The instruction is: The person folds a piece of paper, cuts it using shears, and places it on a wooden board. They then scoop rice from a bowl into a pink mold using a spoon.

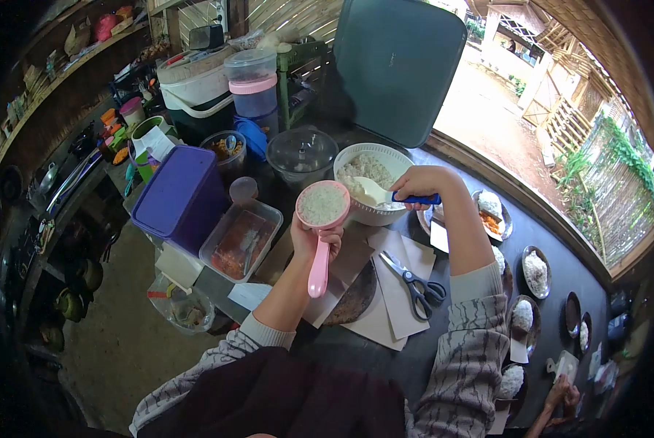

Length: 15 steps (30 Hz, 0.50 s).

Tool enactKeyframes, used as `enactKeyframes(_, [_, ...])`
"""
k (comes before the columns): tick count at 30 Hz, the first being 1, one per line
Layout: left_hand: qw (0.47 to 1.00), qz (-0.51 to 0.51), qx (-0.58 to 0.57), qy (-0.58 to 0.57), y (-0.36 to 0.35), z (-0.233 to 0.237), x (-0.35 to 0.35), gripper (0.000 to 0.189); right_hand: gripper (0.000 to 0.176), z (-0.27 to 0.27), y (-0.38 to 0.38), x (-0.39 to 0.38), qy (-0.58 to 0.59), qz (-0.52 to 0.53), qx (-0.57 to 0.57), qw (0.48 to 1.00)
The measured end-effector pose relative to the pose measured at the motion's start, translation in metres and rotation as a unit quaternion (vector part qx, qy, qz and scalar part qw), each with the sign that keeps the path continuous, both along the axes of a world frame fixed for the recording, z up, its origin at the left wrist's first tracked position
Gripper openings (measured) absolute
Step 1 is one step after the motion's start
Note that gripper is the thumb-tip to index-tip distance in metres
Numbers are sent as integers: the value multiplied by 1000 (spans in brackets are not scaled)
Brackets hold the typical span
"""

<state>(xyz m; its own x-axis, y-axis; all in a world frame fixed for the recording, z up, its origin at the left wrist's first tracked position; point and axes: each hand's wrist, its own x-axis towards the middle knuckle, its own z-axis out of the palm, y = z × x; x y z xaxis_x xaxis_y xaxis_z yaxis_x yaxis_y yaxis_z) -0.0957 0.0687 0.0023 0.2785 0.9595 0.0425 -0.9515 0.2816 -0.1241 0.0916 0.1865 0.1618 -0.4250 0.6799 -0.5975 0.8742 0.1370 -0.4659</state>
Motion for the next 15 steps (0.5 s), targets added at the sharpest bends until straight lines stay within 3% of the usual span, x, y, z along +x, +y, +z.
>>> enactKeyframes(6, [996,58,-24,60,-6,13,-9,56,33,-4,9,16,55,-19,16,998])
enactKeyframes(8, [986,116,-49,110,-6,14,-10,66,32,-1,7,21,65,-27,23,997])
enactKeyframes(15, [977,132,-65,153,-1,3,-14,64,29,-4,4,42,112,-98,49,988])
